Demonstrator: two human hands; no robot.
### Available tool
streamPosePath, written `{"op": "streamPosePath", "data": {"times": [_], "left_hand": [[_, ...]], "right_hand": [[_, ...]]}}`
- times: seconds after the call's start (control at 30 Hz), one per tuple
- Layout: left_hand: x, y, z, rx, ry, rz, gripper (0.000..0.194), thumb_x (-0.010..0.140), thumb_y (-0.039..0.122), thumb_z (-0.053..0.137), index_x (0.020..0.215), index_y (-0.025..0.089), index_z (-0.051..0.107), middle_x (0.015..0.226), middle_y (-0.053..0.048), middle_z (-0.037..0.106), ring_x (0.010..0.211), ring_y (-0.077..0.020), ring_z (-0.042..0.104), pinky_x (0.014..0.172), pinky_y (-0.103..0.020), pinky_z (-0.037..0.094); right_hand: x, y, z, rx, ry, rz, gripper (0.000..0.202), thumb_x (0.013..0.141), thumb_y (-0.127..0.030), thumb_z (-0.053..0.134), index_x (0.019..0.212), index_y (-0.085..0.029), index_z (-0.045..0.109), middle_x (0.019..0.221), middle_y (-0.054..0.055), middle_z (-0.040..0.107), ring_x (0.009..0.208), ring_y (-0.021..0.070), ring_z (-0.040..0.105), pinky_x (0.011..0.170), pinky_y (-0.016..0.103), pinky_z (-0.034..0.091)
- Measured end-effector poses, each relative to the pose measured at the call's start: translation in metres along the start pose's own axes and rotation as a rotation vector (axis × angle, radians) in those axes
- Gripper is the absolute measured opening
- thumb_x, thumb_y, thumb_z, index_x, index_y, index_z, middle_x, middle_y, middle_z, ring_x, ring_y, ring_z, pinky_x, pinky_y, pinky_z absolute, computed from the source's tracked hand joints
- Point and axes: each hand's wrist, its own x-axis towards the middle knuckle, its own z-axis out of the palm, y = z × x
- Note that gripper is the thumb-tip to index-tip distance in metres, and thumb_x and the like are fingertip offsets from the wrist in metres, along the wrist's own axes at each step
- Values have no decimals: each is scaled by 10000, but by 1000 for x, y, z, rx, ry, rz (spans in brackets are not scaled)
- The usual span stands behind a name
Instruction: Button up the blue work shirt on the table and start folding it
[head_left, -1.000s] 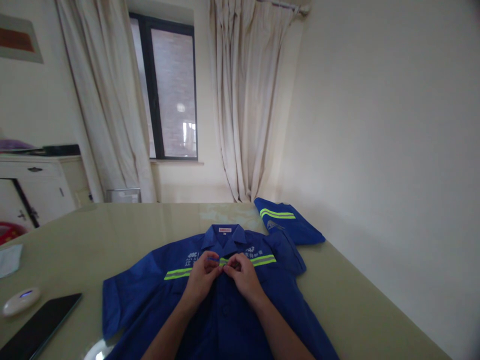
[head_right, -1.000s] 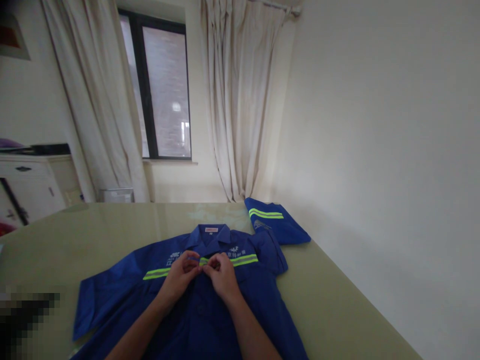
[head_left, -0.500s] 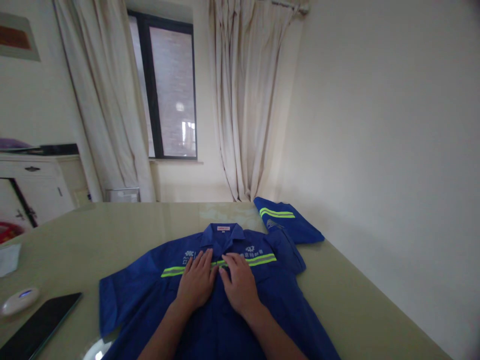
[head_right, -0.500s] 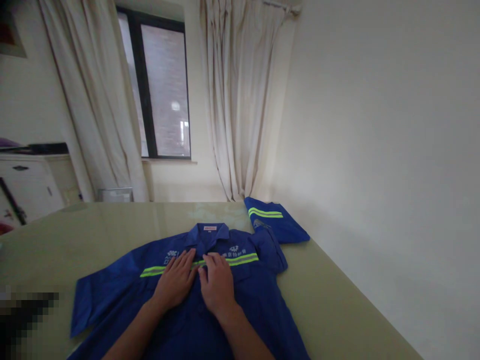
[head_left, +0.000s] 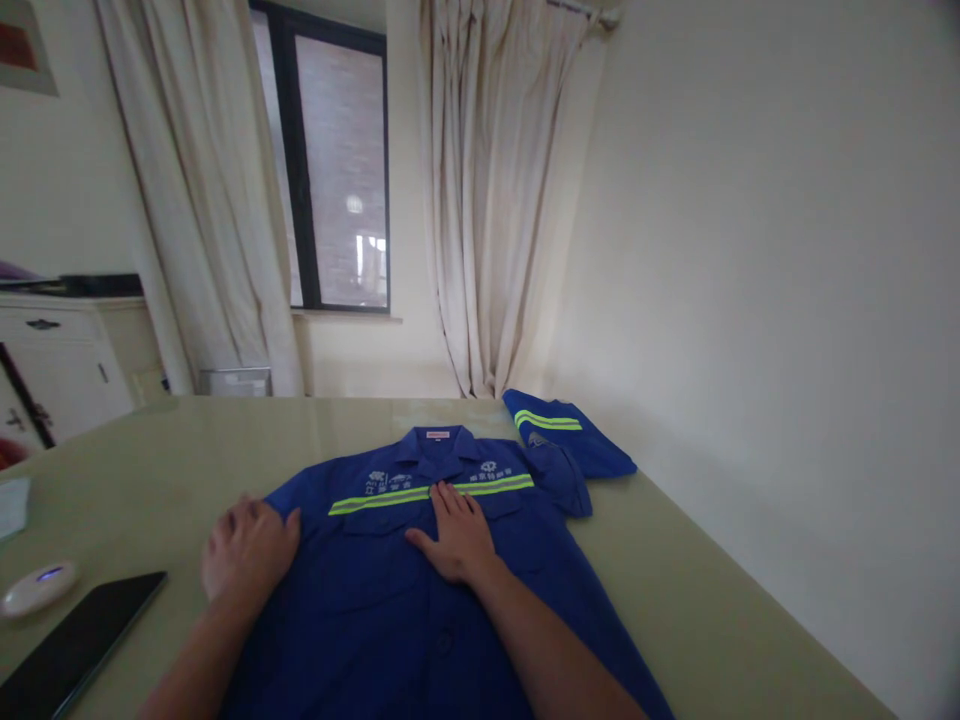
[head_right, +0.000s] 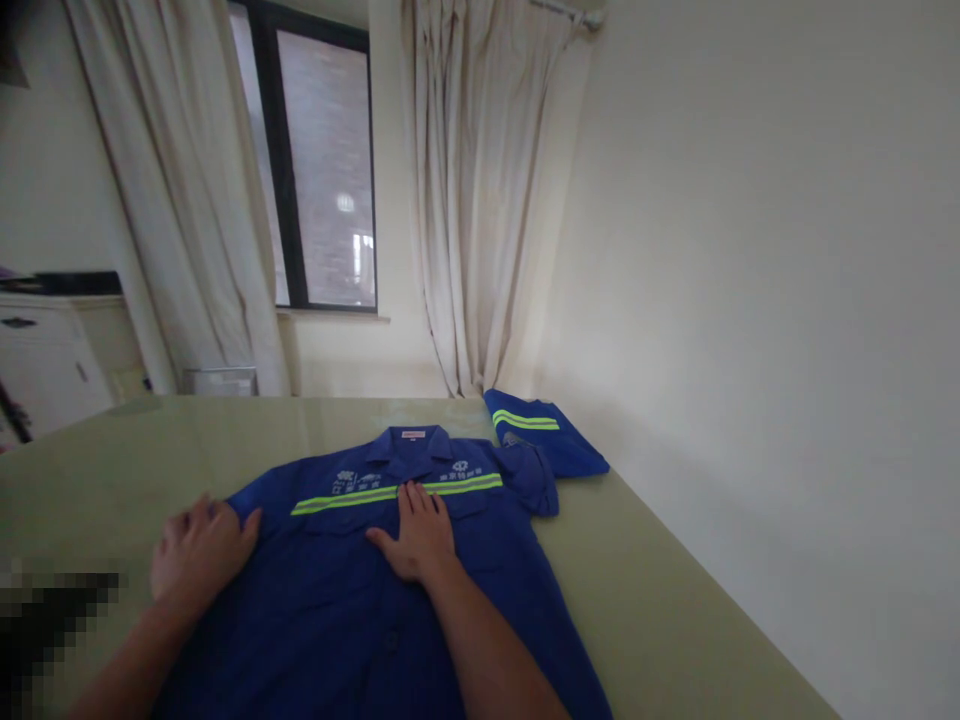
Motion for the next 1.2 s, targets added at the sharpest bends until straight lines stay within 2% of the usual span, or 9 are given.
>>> {"op": "streamPosePath", "data": {"times": [0.13, 0.37, 0.43, 0.5, 0.6, 0.73, 0.9, 0.97, 1.2], "left_hand": [[1, -23, -7, 39, -105, -20, 525, 982, 461, 320, 1101, 90, 671, 1223, -229, 641, 1184, -424, 561, 905, -486, 468], [9, -9, -31, -206, -101, -54, 561, 1033, 483, 140, 1293, 195, 545, 1152, -186, 691, 854, -357, 709, 693, -459, 531], [6, 3, -34, -260, -3, 145, 506, 1043, 454, 195, 1340, 210, 524, 1273, -172, 663, 933, -328, 716, 755, -447, 559], [-1, 21, -35, -322, 106, 487, 452, 1041, 424, 290, 1398, 249, 506, 1459, -133, 565, 1106, -291, 685, 902, -425, 557], [-14, 44, -36, -394, 233, 840, 457, 1016, 465, 417, 1439, 314, 501, 1588, -54, 445, 1350, -280, 536, 1126, -442, 433], [-29, 56, -25, -567, 255, 619, 553, 1047, 445, 292, 1525, 186, 395, 1615, -104, 394, 1468, -248, 393, 1200, -425, 346], [-35, 53, 16, -292, -136, 568, 697, 973, 618, 363, 1512, 185, 460, 1589, -116, 435, 1483, -328, 365, 1217, -539, 273], [-32, 52, 27, -231, -205, 559, 732, 954, 656, 366, 1535, 214, 426, 1617, -91, 387, 1503, -324, 326, 1228, -533, 243], [-16, 49, 31, -234, -237, 549, 731, 940, 669, 358, 1537, 253, 419, 1626, -60, 371, 1509, -300, 320, 1236, -506, 229]], "right_hand": [[11, -2, 1, -13, -32, -8, 892, 928, -770, 365, 1589, -175, 298, 1654, 117, 275, 1536, 264, 221, 1236, 477, 134], [15, -1, 5, -39, -21, -16, 897, 925, -782, 350, 1587, -179, 302, 1654, 116, 278, 1530, 265, 232, 1231, 469, 136], [16, 0, 5, -50, -26, -17, 902, 924, -787, 339, 1588, -176, 302, 1653, 117, 282, 1528, 271, 238, 1231, 470, 140], [16, 0, 5, -62, -32, -19, 899, 925, -791, 325, 1587, -183, 305, 1653, 112, 284, 1527, 270, 242, 1231, 466, 144], [15, 1, 5, -67, -15, -28, 879, 932, -781, 331, 1581, -190, 322, 1646, 111, 302, 1520, 268, 261, 1229, 459, 159], [16, 0, 5, -37, 53, -27, 772, 951, -722, 403, 1521, -203, 434, 1595, 110, 412, 1473, 274, 354, 1207, 455, 220], [16, -2, 3, 23, 362, 103, 488, 1033, -509, 375, 1296, -186, 628, 1351, 117, 640, 1287, 260, 533, 1106, 381, 361], [14, 4, -2, 19, 492, 222, 434, 1033, -460, 378, 1232, -183, 647, 1264, 128, 671, 1220, 275, 561, 1062, 385, 393], [-11, 84, -76, 120, 772, 816, 575, 936, -431, 554, 1400, -95, 506, 1439, 273, 515, 1370, 368, 452, 1092, 492, 362]]}}
